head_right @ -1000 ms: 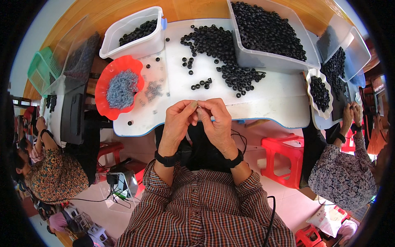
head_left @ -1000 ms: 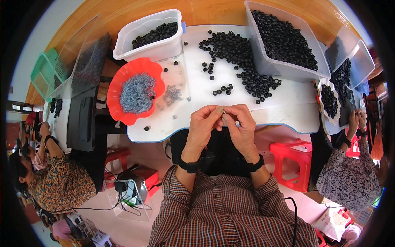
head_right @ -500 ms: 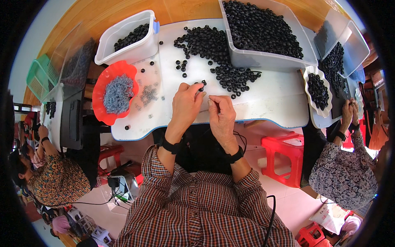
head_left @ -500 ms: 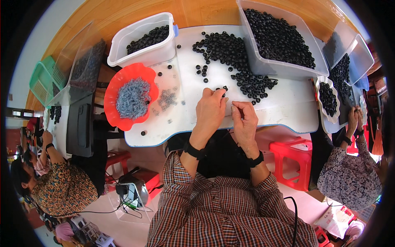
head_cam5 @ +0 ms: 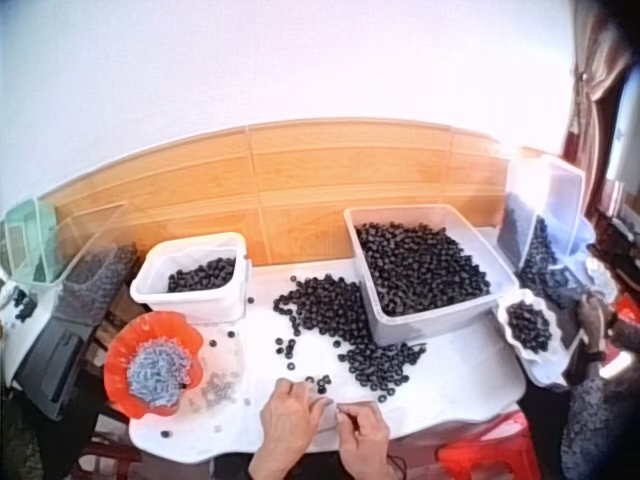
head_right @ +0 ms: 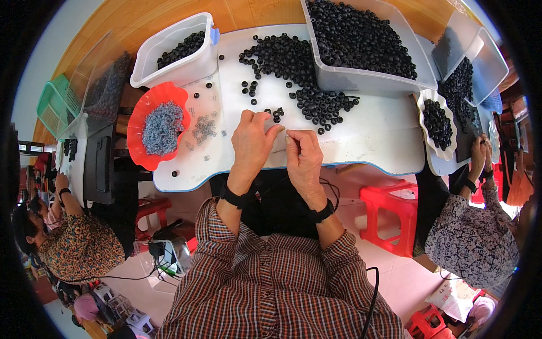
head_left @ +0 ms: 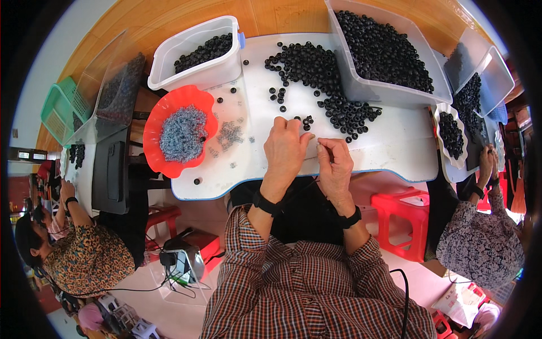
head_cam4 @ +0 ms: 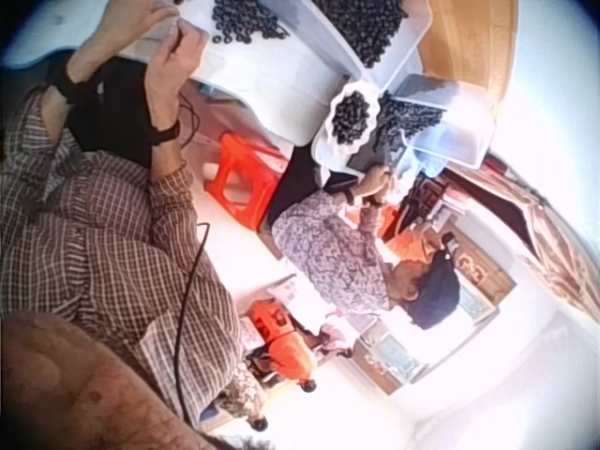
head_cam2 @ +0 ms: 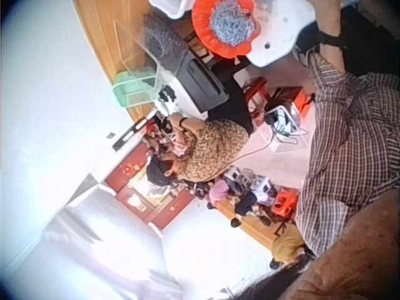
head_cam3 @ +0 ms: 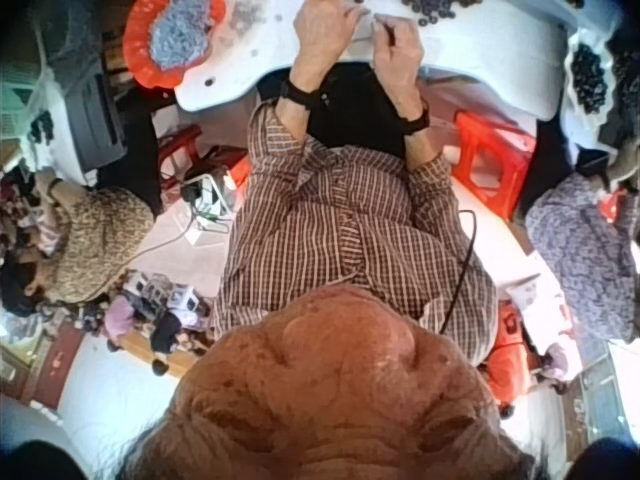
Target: Sorting small black plastic components or beads into various bins on a communal work table.
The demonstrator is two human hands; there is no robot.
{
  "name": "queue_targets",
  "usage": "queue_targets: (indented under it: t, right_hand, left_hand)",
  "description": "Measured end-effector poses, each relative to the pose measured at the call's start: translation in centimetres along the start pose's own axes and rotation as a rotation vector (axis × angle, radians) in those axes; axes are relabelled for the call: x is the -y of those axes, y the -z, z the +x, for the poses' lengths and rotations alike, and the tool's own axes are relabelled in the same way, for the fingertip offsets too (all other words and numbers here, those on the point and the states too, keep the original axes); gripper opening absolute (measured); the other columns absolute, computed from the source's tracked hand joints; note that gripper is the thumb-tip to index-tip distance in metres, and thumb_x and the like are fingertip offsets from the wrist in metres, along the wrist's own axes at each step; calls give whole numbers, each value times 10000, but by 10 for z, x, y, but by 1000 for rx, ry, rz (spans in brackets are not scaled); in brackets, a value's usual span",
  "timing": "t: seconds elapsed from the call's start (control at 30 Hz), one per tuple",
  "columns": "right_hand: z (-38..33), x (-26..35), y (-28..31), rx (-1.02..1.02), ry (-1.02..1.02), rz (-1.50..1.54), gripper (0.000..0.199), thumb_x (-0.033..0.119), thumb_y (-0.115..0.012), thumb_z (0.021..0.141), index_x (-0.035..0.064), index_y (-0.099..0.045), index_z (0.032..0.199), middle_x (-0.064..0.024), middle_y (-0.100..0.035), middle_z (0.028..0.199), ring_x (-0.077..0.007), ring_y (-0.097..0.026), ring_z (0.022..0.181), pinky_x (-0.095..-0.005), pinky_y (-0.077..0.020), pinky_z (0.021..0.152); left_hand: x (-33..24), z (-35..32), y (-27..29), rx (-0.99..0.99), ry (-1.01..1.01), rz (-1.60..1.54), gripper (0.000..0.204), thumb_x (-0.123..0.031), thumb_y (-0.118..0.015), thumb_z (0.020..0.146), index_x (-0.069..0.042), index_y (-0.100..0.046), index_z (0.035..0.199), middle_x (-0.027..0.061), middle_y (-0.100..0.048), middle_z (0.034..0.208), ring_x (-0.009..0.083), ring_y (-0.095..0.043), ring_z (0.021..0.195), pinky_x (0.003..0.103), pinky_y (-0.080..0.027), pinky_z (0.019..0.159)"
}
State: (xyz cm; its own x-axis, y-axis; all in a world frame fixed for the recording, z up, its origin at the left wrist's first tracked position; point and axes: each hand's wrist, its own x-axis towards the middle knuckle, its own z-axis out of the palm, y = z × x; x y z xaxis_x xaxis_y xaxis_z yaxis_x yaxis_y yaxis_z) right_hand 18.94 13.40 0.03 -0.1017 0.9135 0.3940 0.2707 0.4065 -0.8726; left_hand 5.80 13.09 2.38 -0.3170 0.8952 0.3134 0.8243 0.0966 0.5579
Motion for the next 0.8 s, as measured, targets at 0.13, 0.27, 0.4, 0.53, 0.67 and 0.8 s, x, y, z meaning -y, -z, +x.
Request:
queue_targets:
  t: [0.13,0.27,0.4,0.53,0.67,0.8]
  right_hand:
    - [-1,2,-1,7,14,-16,135,-32,-626,874,1,-628,1005,-107,-584,895,-178,-582,696,-281,-480,608]
    - [-1,1,0,2,6,-23,143,-41,-624,866,1,-625,1003,-111,-582,892,-188,-583,697,-288,-481,609]
    - [-1,1,-1,-11,39,-27,152,-53,-618,859,-1,-619,1002,-114,-584,895,-200,-587,703,-297,-485,616]
    - [-2,-3,-1,-16,51,-24,155,-56,-616,857,-2,-617,1003,-117,-585,898,-207,-588,704,-300,-487,619]
    - [-2,-1,-1,-4,30,-18,144,-46,-620,864,-2,-616,1001,-118,-584,896,-209,-588,701,-301,-485,615]
    - [-2,0,0,-1,34,-33,130,-31,-626,873,1,-618,998,-117,-581,892,-208,-588,698,-303,-483,608]
  left_hand:
    - [-3,0,0,1,5,13,333,-268,-779,771,-69,-656,1008,110,-556,913,308,-620,745,406,-500,606]
    - [-8,0,0,3,20,-20,295,-213,-761,776,-55,-631,989,119,-529,920,307,-603,818,406,-506,641]
    - [-6,2,-3,-4,-55,-69,303,-226,-759,785,-66,-645,1016,122,-529,926,303,-600,778,405,-502,636]
    - [-7,4,-3,-1,-70,-4,292,-224,-752,796,-73,-649,1024,120,-538,921,298,-607,725,405,-497,615]
    - [-5,1,1,-19,-69,31,284,-210,-740,802,-77,-640,1031,126,-538,914,302,-609,728,409,-495,615]
    - [-4,-1,5,12,-10,9,286,-210,-738,801,-71,-627,1026,129,-547,906,318,-609,760,422,-494,623]
